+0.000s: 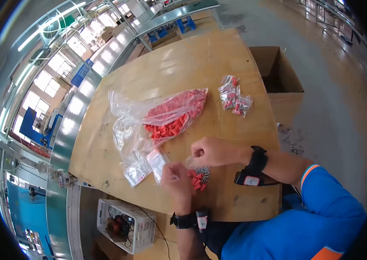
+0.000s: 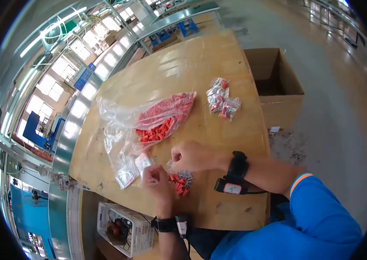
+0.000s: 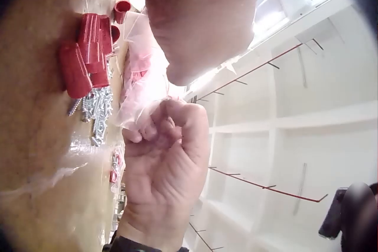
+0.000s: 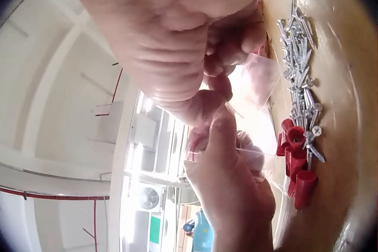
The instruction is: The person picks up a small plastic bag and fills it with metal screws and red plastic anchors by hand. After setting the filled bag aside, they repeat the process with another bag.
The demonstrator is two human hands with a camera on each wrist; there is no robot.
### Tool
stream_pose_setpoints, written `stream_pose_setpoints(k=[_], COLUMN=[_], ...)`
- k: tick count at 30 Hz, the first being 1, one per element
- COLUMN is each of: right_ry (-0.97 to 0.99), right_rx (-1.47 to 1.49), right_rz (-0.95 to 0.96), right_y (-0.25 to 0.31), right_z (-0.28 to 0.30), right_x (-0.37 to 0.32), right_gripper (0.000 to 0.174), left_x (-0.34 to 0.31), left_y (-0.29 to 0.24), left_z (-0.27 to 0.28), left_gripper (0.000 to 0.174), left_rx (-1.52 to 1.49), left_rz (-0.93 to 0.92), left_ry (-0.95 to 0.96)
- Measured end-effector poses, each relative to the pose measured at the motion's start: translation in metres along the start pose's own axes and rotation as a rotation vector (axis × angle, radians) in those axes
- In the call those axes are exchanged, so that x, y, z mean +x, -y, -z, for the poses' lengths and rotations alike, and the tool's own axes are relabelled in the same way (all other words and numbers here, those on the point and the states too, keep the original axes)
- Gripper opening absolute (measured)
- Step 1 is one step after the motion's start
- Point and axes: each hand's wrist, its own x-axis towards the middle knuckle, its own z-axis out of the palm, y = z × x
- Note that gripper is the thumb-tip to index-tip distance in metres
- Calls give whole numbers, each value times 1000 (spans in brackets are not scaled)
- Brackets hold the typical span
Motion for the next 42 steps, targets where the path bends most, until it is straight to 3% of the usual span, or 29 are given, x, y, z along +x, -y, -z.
stream_pose_setpoints(k=[4,7,13,19,22,25,28,31,34,37,40,42], right_ry=[-28,-24,-20,7,-93,48,98,236,238,111,-195,-196], right_rx=[152,141,214,354,569,223,-10,301,252,340,137,-135], right_rz=[-42,-40,-89,-76,176,415,511,260,222,133,175,188], right_y=[-11,-9,-8,-12,-2,-11,-12,-10,-11,-9,-19,-31], right_z=[-5,-3,-1,2,4,5,4,5,8,8,18,31], right_x=[4,4,5,9,9,14,10,6,6,7,15,15], right_gripper=[15,14,19,17,19,23,28,30,28,16,20,22], left_x=[-3,-4,3,-4,-4,-3,-6,-4,-3,-4,-4,-11], left_y=[-11,-21,-27,-24,-23,-15,-28,-32,-28,-24,-26,-18], left_z=[7,9,7,9,11,14,15,21,25,22,29,34], left_gripper=[6,7,5,10,7,9,8,8,9,16,13,10], left_rx=[-130,-75,232,-363,-500,-518,-624,-801,-794,-640,-458,-431], left_rz=[-52,-143,-221,241,304,316,344,384,376,331,215,230], left_ry=[3,182,253,271,348,501,420,509,539,397,296,270])
